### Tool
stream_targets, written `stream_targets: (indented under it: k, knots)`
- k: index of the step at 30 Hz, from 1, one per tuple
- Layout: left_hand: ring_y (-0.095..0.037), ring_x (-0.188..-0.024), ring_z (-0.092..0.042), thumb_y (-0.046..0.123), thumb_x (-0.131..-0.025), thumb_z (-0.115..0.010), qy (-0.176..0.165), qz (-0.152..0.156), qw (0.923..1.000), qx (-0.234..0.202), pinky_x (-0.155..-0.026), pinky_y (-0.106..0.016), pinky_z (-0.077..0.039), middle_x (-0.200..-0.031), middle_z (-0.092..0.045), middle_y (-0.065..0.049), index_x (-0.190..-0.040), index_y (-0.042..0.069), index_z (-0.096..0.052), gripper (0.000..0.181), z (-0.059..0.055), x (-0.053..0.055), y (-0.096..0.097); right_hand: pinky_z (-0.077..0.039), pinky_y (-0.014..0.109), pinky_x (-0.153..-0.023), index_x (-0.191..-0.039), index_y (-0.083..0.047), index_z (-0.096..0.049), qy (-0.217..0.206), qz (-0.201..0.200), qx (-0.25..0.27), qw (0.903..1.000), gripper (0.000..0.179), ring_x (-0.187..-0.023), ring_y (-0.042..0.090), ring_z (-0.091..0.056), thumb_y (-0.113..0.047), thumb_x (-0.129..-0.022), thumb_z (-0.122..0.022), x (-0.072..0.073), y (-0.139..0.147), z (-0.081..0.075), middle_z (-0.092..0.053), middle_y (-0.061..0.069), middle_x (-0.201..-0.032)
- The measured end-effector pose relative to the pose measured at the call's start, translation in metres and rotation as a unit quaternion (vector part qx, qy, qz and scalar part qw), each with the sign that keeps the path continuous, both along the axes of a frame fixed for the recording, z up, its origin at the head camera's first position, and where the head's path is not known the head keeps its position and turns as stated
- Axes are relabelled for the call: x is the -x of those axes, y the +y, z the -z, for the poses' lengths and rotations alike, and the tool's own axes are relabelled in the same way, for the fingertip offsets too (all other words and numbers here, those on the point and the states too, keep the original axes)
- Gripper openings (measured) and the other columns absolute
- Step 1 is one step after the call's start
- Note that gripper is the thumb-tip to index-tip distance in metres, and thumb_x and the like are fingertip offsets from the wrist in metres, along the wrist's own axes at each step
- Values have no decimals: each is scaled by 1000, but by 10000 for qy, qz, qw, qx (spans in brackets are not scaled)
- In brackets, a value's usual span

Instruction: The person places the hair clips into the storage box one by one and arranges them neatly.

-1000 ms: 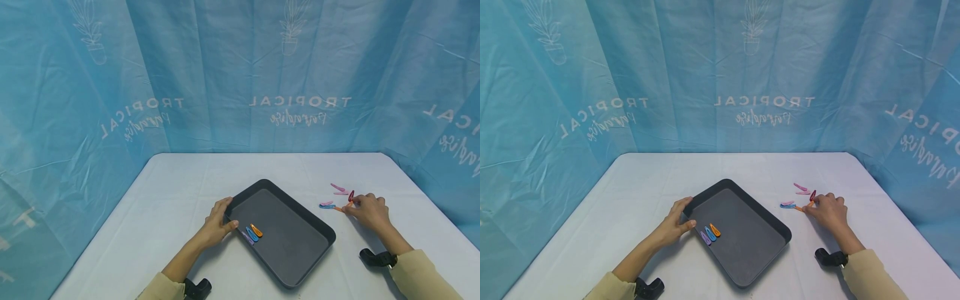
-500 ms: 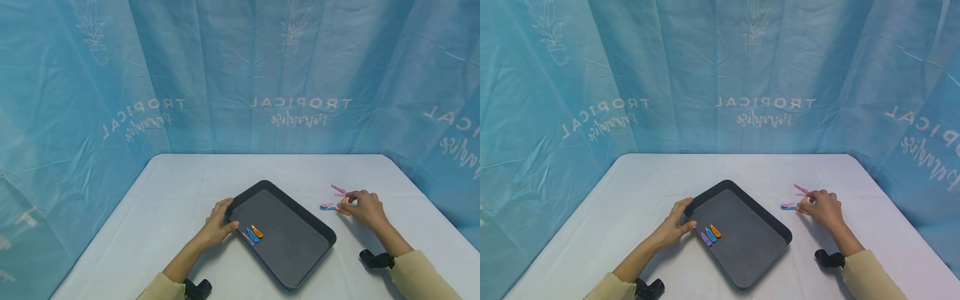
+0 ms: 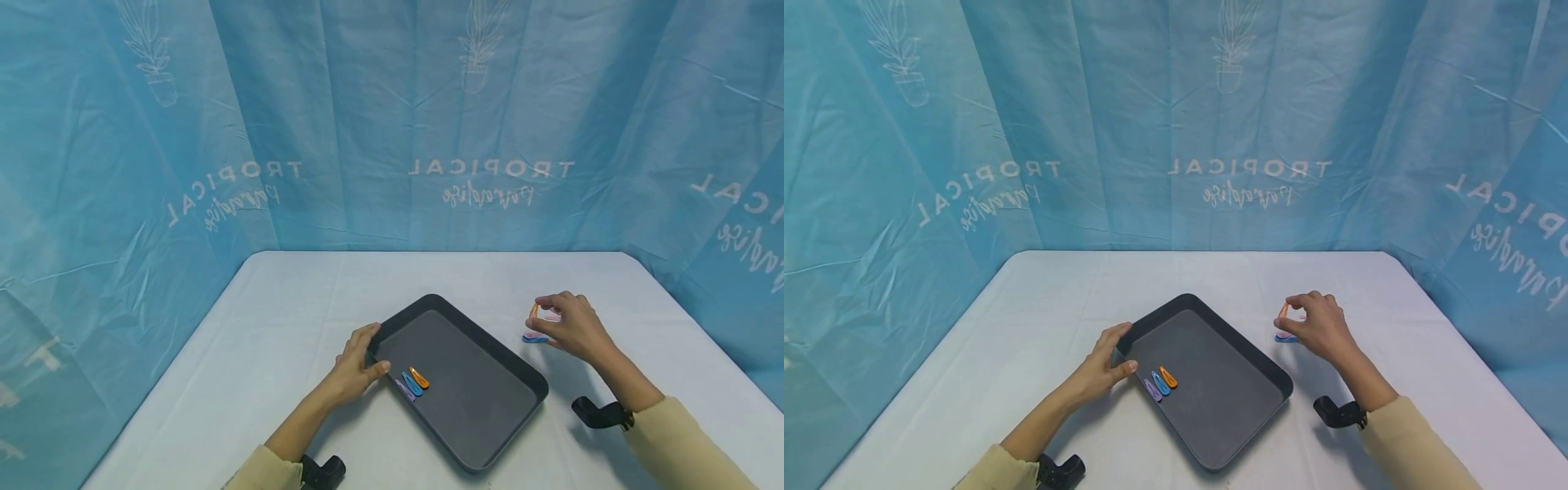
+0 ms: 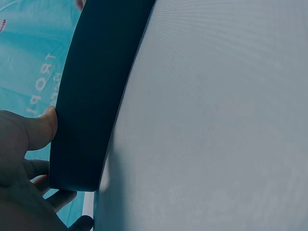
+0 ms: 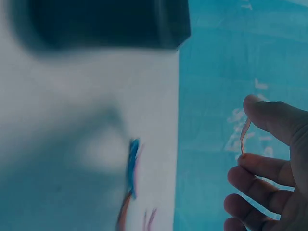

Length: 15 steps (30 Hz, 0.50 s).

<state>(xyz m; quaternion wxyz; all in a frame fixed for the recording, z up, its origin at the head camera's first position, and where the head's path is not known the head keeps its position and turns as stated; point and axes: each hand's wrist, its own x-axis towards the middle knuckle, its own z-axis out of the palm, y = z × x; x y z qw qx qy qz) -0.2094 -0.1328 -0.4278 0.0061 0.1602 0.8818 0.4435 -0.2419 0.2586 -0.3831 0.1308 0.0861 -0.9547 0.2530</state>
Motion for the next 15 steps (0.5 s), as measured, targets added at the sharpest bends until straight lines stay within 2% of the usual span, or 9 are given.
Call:
stream_targets:
  k: [9,15]
  knots:
    - [-40,-142,-20,17,-89,-63,22,7,10000,-6,-103,-75,-6,-152,-25,-16,-148,5,-27,70,0,0,0,-43,48,-75,-119,-1,-63,7,-312,74,9995,50,-102,35,-47,-30,-80,-74,2,-28,-13,-59,22,-115]
    - [-40,-141,-21,17,-89,-64,36,35,10000,-2,-103,-74,-8,-152,-26,-16,-148,5,-27,70,1,0,0,-41,46,-77,-121,-5,-63,121,-713,78,9973,49,-103,32,-48,-28,-80,-75,7,-46,-19,-60,17,-114]
